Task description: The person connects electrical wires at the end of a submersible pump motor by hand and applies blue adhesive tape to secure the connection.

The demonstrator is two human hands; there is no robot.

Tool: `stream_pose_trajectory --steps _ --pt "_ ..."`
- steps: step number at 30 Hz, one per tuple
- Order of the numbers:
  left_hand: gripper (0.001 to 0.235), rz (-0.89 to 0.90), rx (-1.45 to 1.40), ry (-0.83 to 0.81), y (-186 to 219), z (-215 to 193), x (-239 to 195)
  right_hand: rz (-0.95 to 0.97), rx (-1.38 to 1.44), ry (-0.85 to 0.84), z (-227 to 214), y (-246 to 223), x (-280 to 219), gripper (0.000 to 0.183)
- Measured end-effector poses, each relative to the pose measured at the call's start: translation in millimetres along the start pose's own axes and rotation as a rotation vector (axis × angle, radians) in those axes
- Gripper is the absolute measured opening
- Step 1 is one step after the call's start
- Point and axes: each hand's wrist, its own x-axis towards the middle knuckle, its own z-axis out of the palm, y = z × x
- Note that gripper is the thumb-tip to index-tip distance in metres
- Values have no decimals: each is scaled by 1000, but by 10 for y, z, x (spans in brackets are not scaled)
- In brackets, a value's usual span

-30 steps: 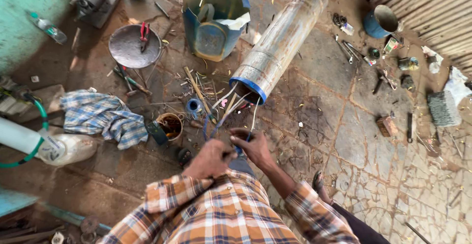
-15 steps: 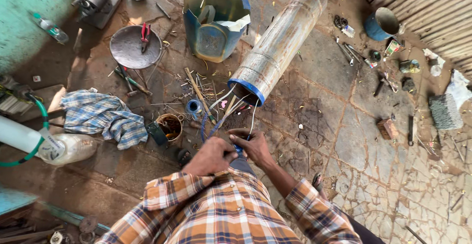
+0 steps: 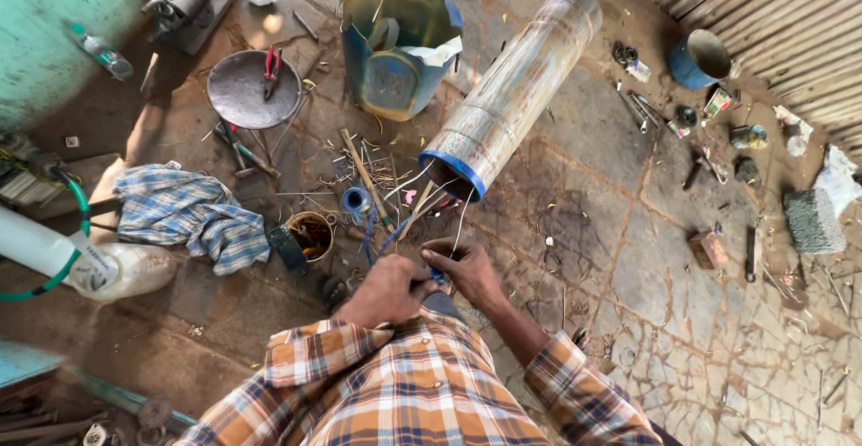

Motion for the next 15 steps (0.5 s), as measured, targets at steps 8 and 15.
stream_pose_trajectory --steps 8,15 --pt "19 -248 -209 -103 -95 -134 -64 -120 -323 -329 -374 -167 -176 47" --pt "15 149 36 122 -6 -53 -26 63 -107 60 90 -207 8 37"
